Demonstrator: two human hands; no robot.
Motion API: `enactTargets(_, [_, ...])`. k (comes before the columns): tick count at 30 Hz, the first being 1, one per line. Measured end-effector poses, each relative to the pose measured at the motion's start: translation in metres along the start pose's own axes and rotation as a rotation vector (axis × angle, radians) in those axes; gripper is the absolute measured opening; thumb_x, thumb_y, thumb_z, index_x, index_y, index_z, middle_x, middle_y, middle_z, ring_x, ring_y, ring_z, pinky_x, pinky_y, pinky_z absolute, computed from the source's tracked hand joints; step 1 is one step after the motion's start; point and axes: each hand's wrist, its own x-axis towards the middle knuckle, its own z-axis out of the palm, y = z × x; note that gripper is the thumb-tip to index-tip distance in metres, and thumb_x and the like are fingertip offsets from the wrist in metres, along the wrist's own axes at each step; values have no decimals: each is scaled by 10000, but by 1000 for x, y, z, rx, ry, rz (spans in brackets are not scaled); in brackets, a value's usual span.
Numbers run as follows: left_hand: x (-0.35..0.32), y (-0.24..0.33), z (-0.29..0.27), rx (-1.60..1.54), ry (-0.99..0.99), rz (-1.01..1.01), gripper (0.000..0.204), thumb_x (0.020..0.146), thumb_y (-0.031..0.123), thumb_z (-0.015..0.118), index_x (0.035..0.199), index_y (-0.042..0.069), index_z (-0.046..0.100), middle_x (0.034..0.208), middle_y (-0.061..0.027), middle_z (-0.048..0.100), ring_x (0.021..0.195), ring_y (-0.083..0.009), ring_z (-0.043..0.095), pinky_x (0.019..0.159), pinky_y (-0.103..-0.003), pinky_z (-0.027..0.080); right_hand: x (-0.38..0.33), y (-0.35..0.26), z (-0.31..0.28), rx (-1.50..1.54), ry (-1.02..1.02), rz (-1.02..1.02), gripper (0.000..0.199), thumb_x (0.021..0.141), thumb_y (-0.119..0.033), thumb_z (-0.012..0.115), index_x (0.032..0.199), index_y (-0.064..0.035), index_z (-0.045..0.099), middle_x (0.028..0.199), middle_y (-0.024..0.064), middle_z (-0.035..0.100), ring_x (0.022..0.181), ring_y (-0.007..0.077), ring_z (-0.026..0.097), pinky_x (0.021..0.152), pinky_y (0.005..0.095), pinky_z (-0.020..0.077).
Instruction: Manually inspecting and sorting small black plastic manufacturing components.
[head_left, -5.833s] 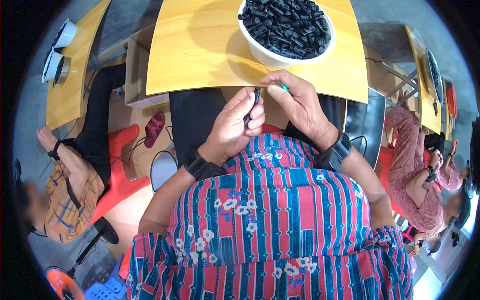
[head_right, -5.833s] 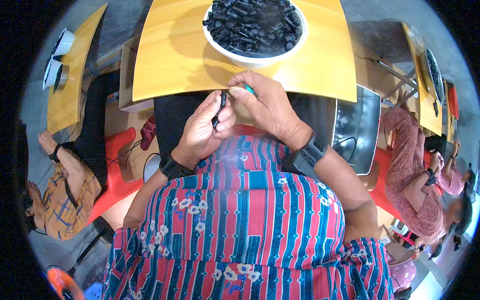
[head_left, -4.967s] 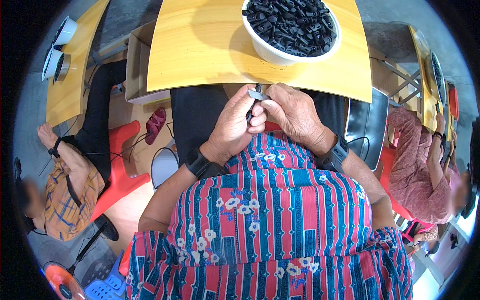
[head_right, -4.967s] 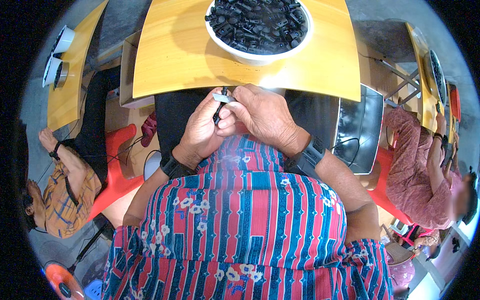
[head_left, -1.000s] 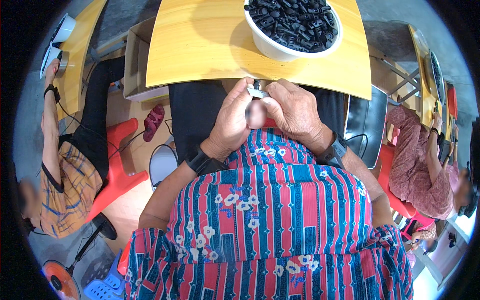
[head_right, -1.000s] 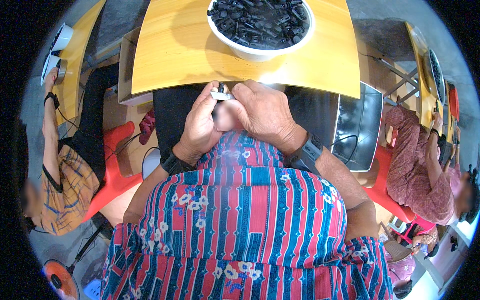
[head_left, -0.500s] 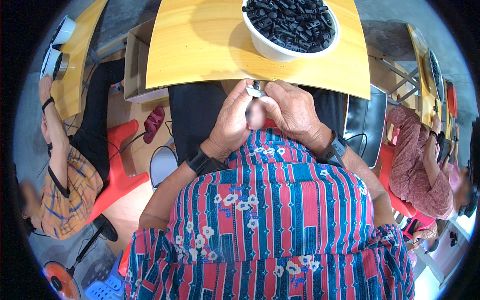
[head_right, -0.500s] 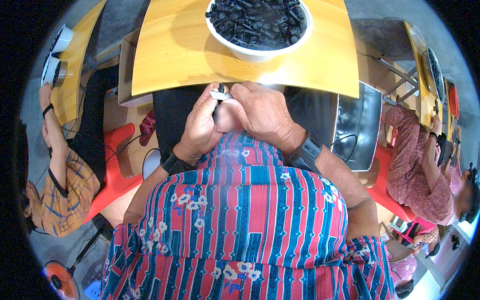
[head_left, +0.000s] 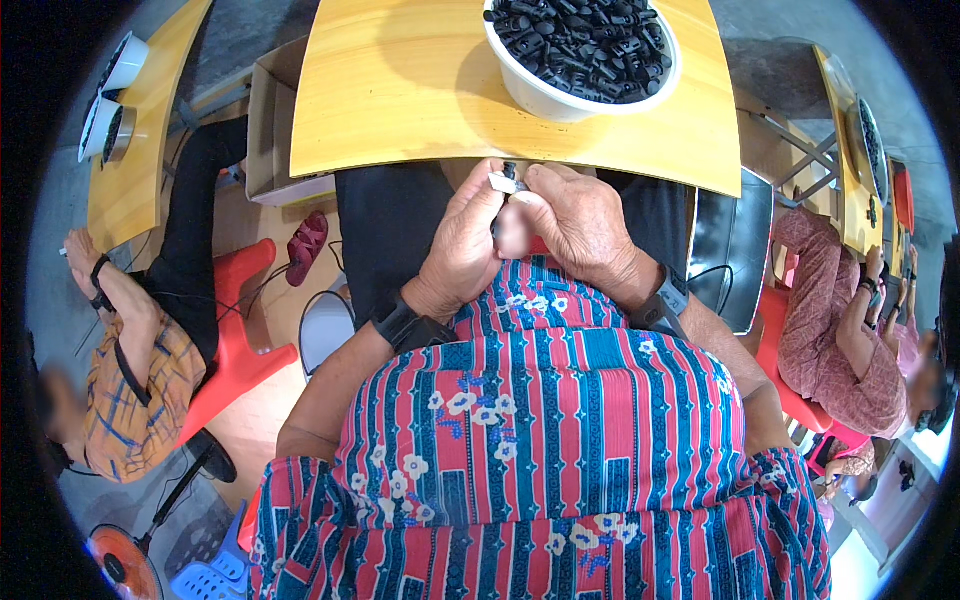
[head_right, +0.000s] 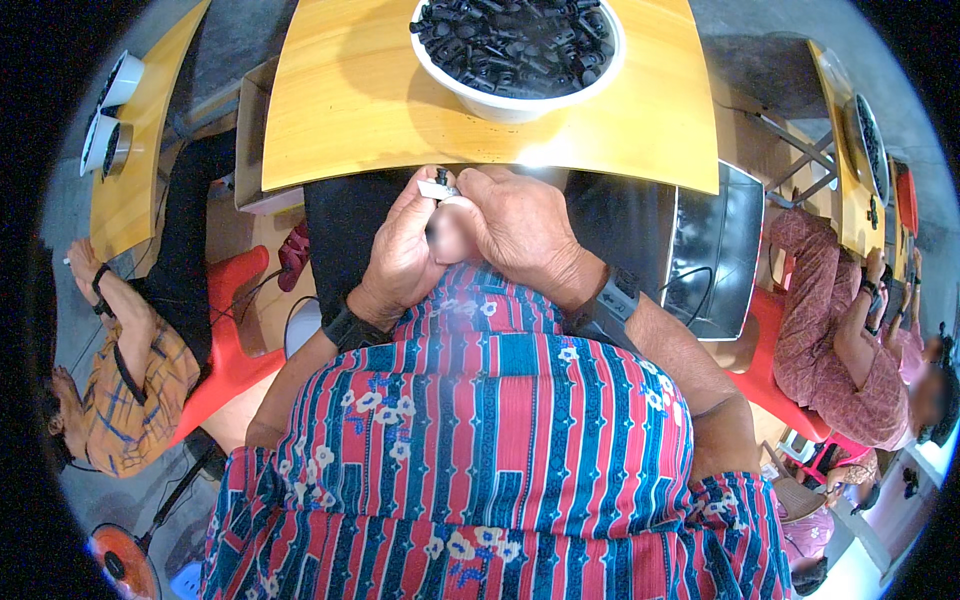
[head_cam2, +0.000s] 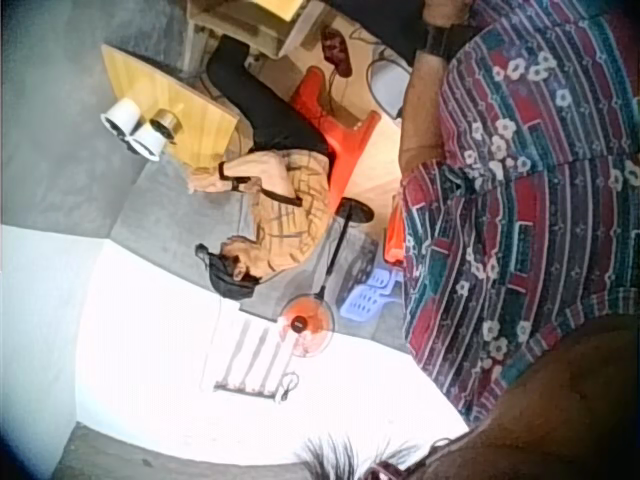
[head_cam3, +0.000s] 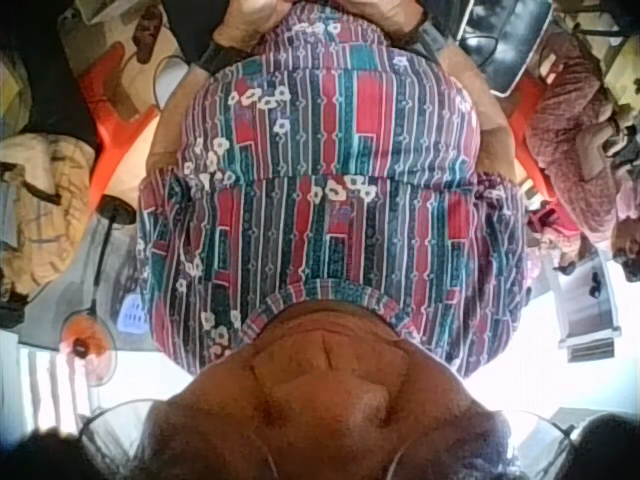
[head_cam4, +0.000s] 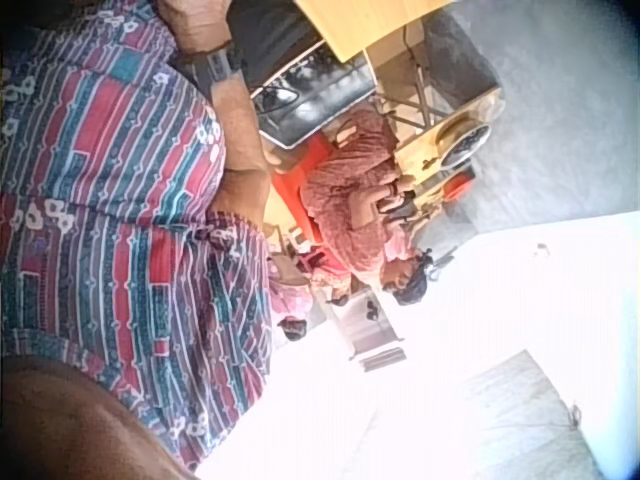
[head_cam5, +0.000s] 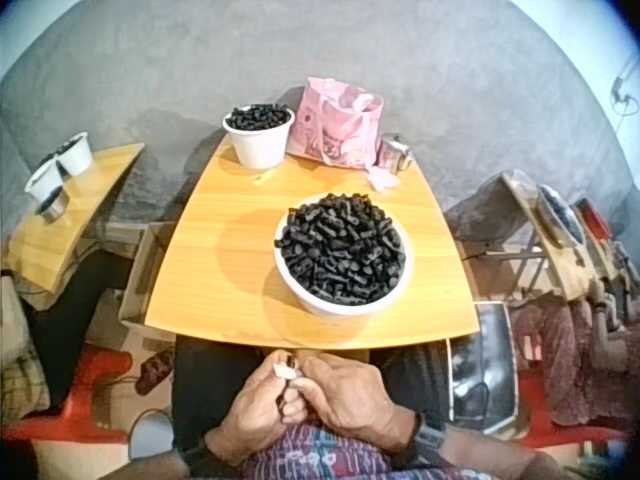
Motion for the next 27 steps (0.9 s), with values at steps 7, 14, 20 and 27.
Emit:
enactTargets(7, [-1, -1, 1, -30, 15, -6, 153, 1036, 263, 345, 975, 141, 413, 758, 22, 404, 600, -56, 360, 550, -202, 347, -1, -1, 0, 51, -8, 10, 257, 947, -299, 484, 846, -72, 550, 759, 143, 580, 748, 353, 596, 641, 438, 461])
enactTargets(14, [-1, -4, -2, -8, -22, 13, 161, 1038, 259, 329, 993, 134, 420, 758, 18, 398, 617, -63, 359, 563, -208, 350, 1, -2, 0, 163, 2, 87, 272, 950, -284, 492, 830, -51, 564, 775, 160, 610, 756, 371, 599, 641, 429, 460])
enactTargets(20, [-2, 0, 9, -40, -9, -14, 211, 1035, 291, 320, 1045, 116, 437, 778, 28, 383, 634, -65, 364, 554, -197, 325, -5, 10, 7, 587, 4, 140, 310, 974, -288, 498, 853, -11, 568, 726, 116, 576, 670, 215, 570, 643, 336, 456])
enactTargets(27, [-1, 0, 7, -19, 47, 15, 218, 1031, 307, 335, 1002, 118, 440, 764, 30, 379, 624, -62, 356, 542, -191, 313, -7, 15, 10, 620, 4, 145, 303, 969, -280, 517, 871, 3, 563, 764, 104, 565, 726, 154, 519, 692, 293, 439])
